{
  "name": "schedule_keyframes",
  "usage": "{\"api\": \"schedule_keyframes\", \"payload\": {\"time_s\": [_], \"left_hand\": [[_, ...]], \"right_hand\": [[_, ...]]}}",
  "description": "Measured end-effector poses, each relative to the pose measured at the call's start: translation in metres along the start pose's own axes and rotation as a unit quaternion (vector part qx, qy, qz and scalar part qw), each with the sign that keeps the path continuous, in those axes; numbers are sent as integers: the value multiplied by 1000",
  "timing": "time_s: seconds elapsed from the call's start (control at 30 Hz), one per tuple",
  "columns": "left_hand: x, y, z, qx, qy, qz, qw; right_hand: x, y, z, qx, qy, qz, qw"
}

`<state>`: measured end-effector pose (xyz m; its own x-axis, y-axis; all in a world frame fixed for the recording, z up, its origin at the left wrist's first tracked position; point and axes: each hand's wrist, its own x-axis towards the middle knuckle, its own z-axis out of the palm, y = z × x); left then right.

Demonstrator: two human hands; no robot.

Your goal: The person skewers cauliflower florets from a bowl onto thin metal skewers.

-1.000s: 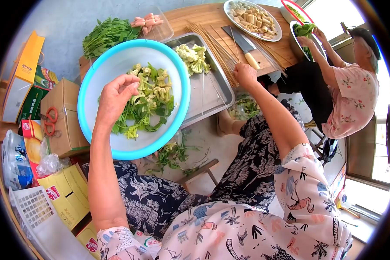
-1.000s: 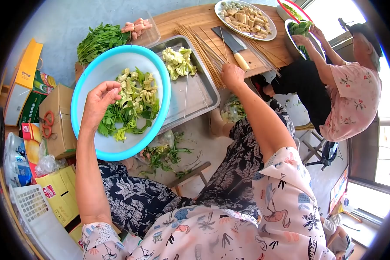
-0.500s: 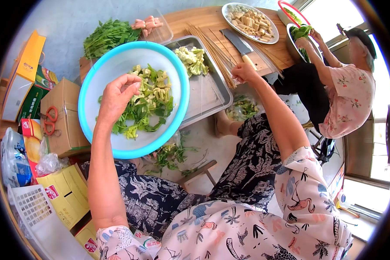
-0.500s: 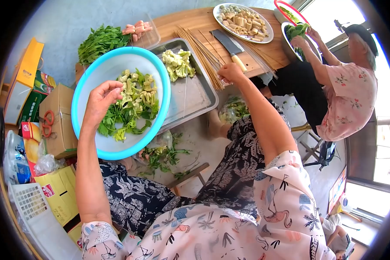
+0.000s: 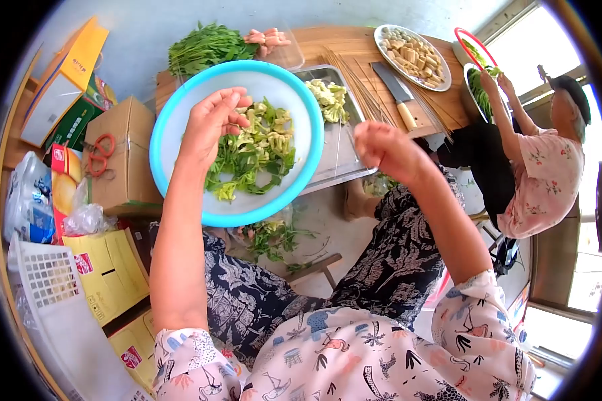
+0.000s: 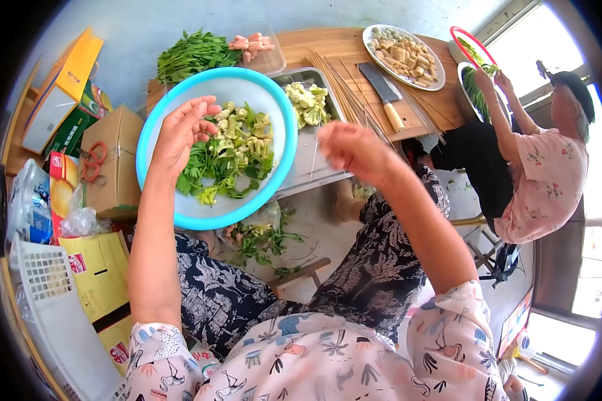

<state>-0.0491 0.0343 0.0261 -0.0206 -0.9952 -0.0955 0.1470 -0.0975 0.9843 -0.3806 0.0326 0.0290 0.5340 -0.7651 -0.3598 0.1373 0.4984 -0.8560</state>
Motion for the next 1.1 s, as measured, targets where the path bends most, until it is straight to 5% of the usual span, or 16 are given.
{"api": "schedule_keyframes", "payload": {"time_s": [0.17,0.4,0.63,0.8,1.1], "left_hand": [[6,-2,-3,-122,31,-20,992],[5,-3,-16,-140,12,5,990],[11,-10,-1,-127,-73,-16,989],[21,-12,-4,-117,17,-33,992],[59,-95,25,278,34,26,960]], "right_hand": [[-13,22,78,-152,-85,102,979],[13,27,99,-220,-147,86,960],[83,-3,110,-189,-105,-39,976],[89,-22,93,-132,-44,-94,986],[91,-59,63,-35,38,-200,978]]}}
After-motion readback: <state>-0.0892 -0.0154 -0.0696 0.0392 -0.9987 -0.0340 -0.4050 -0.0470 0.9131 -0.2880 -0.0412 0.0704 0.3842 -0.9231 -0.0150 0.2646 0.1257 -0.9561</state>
